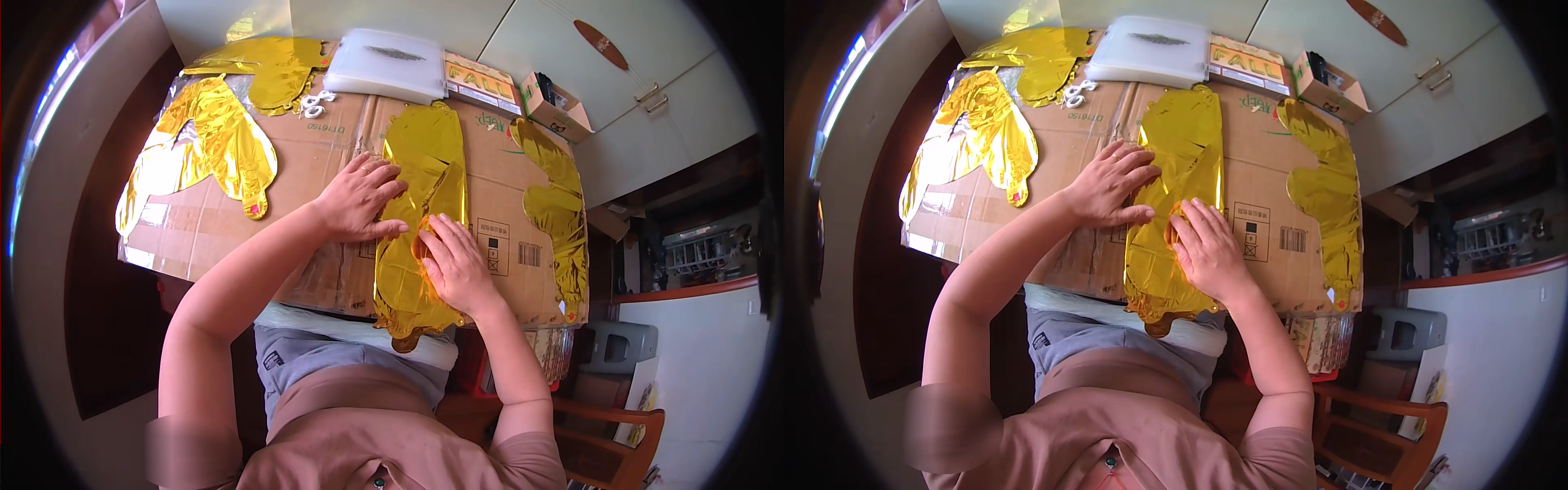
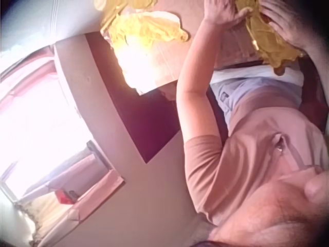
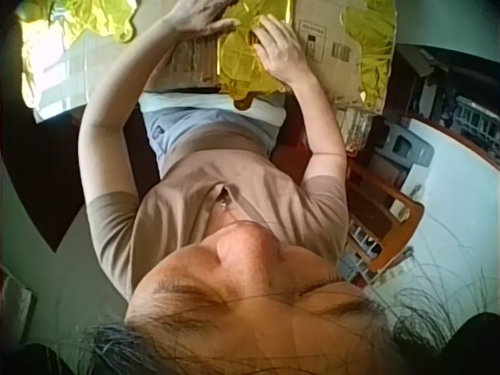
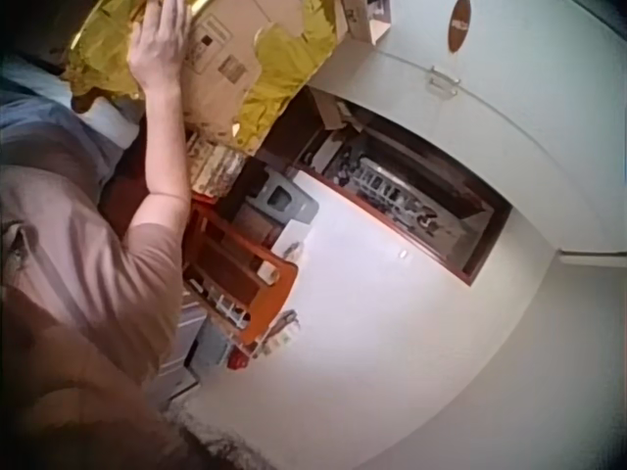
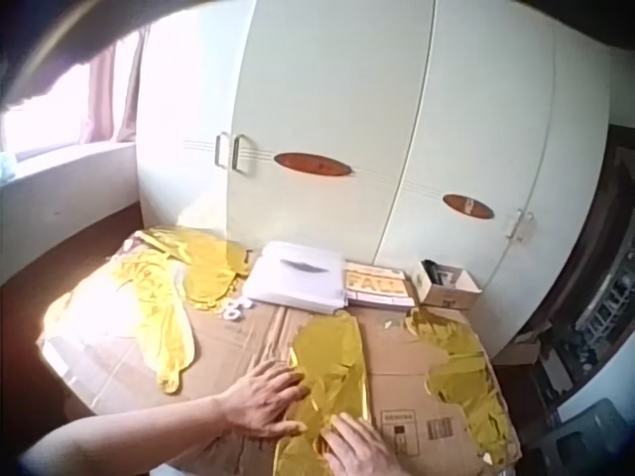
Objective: Folding gold foil balloons at a workstation.
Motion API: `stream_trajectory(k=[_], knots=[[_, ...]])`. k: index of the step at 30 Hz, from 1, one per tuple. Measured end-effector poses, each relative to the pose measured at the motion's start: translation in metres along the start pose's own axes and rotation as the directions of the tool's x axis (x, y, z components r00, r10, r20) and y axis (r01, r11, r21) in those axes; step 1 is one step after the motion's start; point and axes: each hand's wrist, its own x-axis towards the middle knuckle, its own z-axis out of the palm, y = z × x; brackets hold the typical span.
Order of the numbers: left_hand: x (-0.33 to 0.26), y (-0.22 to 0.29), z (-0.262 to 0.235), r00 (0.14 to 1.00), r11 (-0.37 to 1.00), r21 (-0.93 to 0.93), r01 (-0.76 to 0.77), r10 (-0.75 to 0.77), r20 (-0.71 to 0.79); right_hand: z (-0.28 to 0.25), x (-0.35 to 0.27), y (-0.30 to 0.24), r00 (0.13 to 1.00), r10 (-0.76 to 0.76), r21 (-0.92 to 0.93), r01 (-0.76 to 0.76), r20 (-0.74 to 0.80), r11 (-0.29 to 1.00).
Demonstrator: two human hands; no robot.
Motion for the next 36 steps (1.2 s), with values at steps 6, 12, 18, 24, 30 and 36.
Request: stream_trajectory(k=[6, 12, 18, 24, 30, 36], knots=[[-0.001, 0.013, 0.021, 0.986, 0.991, 0.106, 0.079, -0.062, -0.152, 0.001, 0.0, 0.0, 1.0, -0.004, -0.009, 0.004, -0.016, 1.0], [-0.001, 0.021, 0.021, 0.992, 0.982, 0.147, 0.118, -0.108, -0.072, -0.013, -0.002, 0.011, 0.99, 0.141, 0.332, -0.14, 0.019, 0.933], [0.0, 0.024, 0.018, 0.993, 0.98, 0.163, 0.116, -0.112, -0.033, -0.023, -0.003, 0.051, 0.971, 0.232, 0.336, -0.2, -0.055, 0.92], [0.002, 0.024, 0.016, 0.994, 0.981, 0.155, 0.112, -0.11, -0.022, -0.009, -0.007, 0.054, 0.991, 0.13, -0.008, -0.13, 0.013, 0.992], [0.0, 0.023, 0.016, 0.994, 0.983, 0.143, 0.114, -0.112, -0.017, -0.009, -0.005, 0.053, 0.995, 0.101, -0.007, -0.101, -0.001, 0.995], [-0.001, 0.024, 0.016, 0.985, 0.976, 0.15, 0.156, -0.166, 0.052, -0.014, -0.005, 0.049, 0.994, 0.098, -0.029, -0.097, 0.043, 0.995]])
